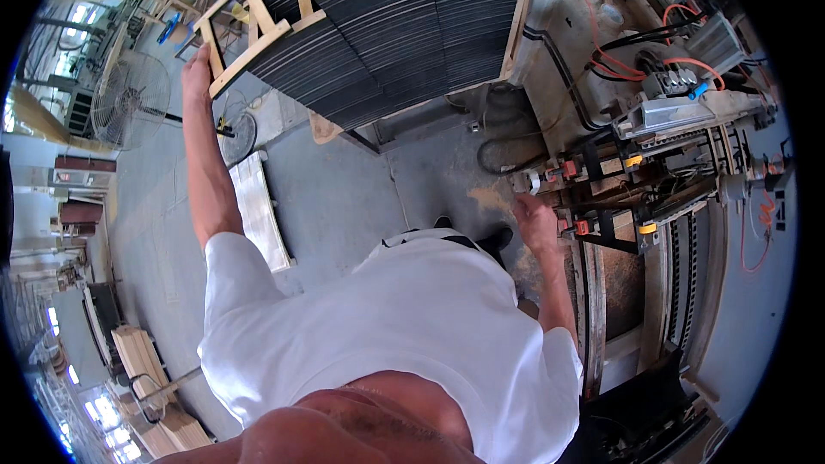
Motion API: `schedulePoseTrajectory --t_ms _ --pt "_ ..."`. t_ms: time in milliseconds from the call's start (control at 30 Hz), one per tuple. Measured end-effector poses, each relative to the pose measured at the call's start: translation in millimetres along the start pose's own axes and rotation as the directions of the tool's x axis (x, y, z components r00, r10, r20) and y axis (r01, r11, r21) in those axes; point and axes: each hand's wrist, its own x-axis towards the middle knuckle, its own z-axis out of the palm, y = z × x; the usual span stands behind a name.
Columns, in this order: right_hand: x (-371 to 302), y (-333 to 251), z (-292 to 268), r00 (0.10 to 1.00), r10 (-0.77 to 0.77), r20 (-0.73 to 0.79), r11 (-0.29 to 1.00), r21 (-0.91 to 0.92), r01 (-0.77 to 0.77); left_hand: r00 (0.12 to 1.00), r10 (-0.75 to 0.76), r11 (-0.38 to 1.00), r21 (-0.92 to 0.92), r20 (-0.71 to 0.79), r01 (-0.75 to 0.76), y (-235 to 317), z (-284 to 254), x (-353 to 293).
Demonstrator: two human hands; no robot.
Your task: The person repeatedly picks up small wooden frames from a machine, places them on a nearby rack, and returns to retrieve the next frame. The cycle continues with consistent pick-and-place handling of identical frames.
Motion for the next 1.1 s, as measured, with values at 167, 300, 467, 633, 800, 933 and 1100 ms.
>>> schedulePoseTrajectory --t_ms 167,300,467,633,800,933,1100 --pt "-31 42 28 0.969 0.236 0.077 0.969 -0.095 -0.229 0.986 -0.025 0.97 0.244 0.166 -0.016 -18 48 56" --pt "-55 62 45 0.943 0.328 0.052 0.941 -0.103 -0.321 0.98 0.153 0.726 0.658 0.131 -0.201 -20 74 70" --pt "-74 74 63 0.926 0.372 0.062 0.928 -0.056 -0.369 0.966 0.107 0.694 0.678 0.234 -0.241 13 75 37" --pt "-64 78 69 0.943 0.332 0.019 0.942 -0.057 -0.33 0.645 0.557 0.534 0.369 0.524 -0.761 37 104 -55" --pt "-46 84 73 0.94 0.339 0.042 0.938 0.067 -0.341 0.665 0.493 0.475 0.467 0.561 -0.746 31 116 -73" --pt "-49 96 73 0.944 0.33 0.018 0.944 0.027 -0.33 0.694 0.449 0.48 0.503 0.563 -0.719 35 118 -78" --pt "-72 113 70 0.921 0.39 -0.006 0.92 -0.043 -0.39 0.6 0.515 0.418 0.432 0.612 -0.799 14 123 -62"
